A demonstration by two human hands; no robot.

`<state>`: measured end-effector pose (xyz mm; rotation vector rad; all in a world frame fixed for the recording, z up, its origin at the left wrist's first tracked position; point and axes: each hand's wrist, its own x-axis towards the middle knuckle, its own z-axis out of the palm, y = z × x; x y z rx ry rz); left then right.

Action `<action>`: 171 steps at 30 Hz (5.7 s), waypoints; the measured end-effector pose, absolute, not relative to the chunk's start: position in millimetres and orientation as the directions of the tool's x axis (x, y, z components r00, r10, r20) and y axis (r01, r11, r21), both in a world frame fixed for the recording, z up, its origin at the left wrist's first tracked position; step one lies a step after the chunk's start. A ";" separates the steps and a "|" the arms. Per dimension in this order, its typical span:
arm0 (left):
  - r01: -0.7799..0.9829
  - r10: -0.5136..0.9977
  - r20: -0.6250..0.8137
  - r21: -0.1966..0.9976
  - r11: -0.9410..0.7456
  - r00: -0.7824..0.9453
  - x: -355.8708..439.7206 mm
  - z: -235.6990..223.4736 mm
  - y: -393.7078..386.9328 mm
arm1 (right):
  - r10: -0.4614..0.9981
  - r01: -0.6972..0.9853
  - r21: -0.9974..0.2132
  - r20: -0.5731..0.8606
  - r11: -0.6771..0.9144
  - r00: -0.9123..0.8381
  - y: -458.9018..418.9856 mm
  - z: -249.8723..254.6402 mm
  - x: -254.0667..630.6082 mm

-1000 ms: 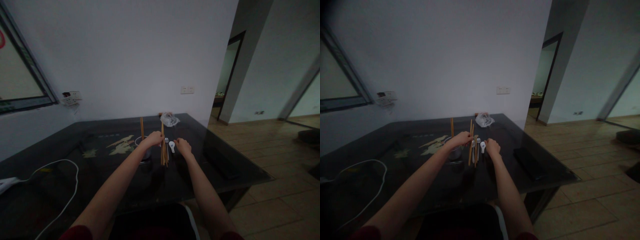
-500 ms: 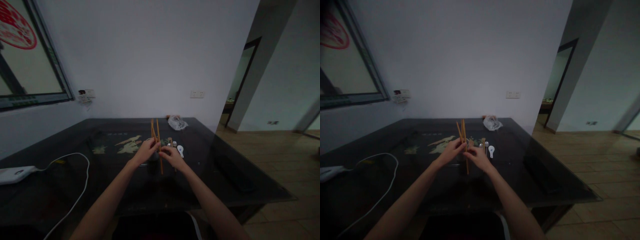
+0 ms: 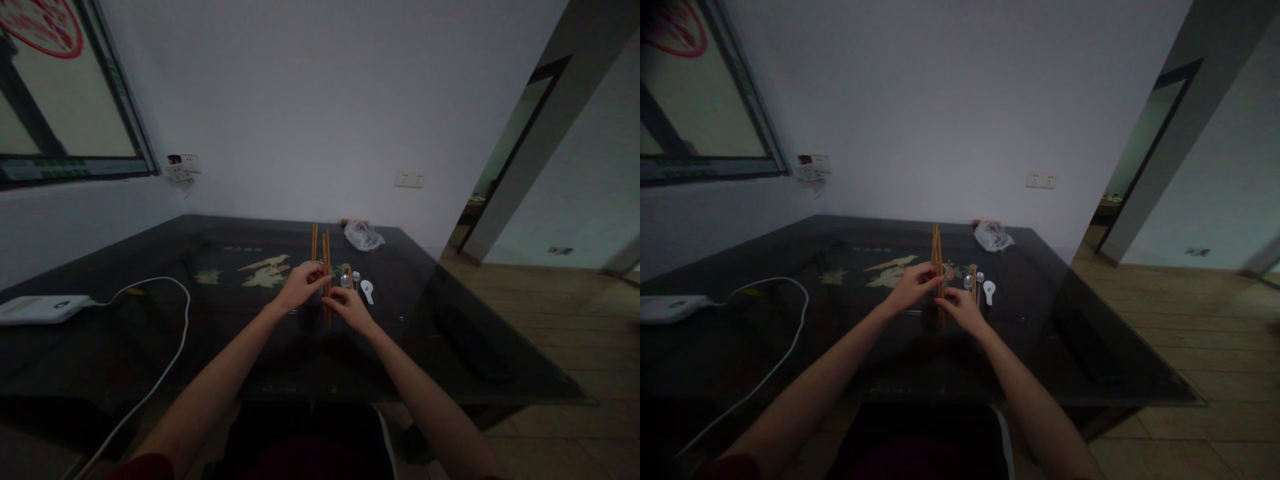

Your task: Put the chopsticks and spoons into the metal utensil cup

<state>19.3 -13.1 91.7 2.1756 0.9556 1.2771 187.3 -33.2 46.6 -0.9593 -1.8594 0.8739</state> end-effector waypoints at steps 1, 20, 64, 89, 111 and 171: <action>0.329 0.747 0.581 0.671 -0.664 0.323 19.5 90.6 -12.7 | 0.862 0.292 -0.830 0.373 0.475 -0.343 -32.0 45.7 187.7; 0.168 0.809 0.515 0.804 -0.571 0.284 22.7 85.0 -13.4 | 0.846 0.356 -0.787 0.366 0.503 -0.387 -24.4 40.1 195.0; 0.398 0.718 0.603 0.599 -0.695 0.347 23.6 88.5 -22.1 | 0.800 0.433 -0.692 0.376 0.578 -0.467 -31.4 48.3 198.0; 0.473 0.703 0.608 0.529 -0.705 0.368 19.7 99.1 -27.3 | 0.806 0.426 -0.709 0.353 0.562 -0.476 -31.0 47.7 197.8; 0.404 0.679 0.733 0.609 -0.683 0.043 -23.1 185.4 30.0 | 0.932 0.318 -0.880 0.299 0.352 -0.205 -2.5 41.1 198.7; 0.661 0.885 0.422 0.609 -0.438 0.198 -14.2 99.9 78.1 | 0.928 0.338 -0.868 0.308 0.365 -0.211 19.3 9.6 163.2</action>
